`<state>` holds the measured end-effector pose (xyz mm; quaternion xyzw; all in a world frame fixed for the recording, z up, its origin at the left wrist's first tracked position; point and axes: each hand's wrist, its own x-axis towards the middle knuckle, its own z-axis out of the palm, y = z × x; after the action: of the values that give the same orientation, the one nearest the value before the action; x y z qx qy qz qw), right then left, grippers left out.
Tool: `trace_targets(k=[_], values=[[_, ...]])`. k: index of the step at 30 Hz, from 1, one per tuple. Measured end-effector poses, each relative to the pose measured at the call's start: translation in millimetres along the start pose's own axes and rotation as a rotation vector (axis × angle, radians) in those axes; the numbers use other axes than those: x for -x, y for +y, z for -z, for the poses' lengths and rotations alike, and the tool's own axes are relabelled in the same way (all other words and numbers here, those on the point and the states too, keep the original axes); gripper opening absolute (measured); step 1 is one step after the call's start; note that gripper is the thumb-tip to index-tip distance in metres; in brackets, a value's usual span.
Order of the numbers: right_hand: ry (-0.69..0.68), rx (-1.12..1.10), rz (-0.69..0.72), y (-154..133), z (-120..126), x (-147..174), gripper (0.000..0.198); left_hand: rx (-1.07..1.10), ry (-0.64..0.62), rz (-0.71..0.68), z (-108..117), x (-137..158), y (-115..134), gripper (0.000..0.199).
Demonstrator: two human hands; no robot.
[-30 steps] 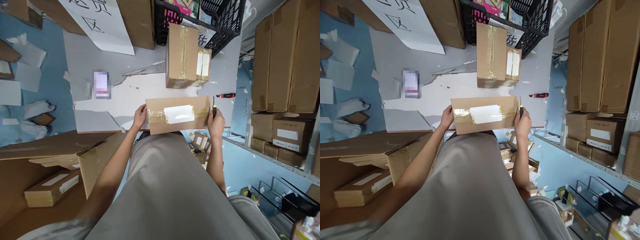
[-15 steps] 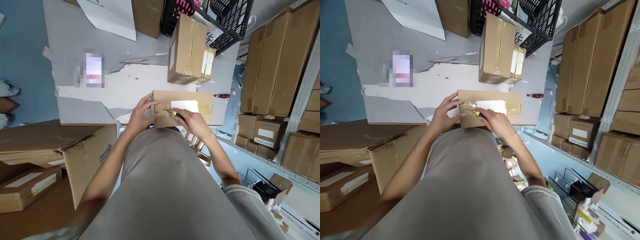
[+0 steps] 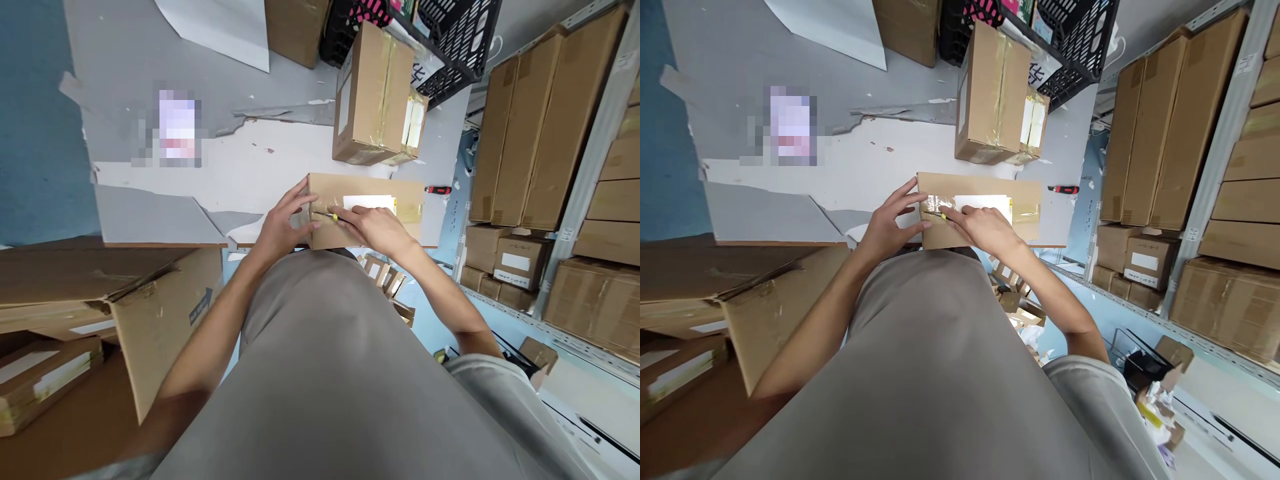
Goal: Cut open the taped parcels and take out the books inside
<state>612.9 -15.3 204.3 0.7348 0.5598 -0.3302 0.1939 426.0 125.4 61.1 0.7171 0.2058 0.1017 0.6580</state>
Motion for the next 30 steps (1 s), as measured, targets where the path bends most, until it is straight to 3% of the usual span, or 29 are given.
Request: trace_targets(k=[9, 18, 30], values=[[-0.037, 0.099, 0.009, -4, 8, 2, 0.055, -0.009, 0.01, -0.014, -1, 0, -1, 0.07], [-0.075, 0.222, 0.015, -9, 13, 3, 0.073, 0.011, 0.015, 0.014, -1, 0, 1, 0.072], [-0.11, 0.228, 0.074, -6, 17, 1, 0.081, 0.019, 0.03, 0.033, -3, 4, 1, 0.069]])
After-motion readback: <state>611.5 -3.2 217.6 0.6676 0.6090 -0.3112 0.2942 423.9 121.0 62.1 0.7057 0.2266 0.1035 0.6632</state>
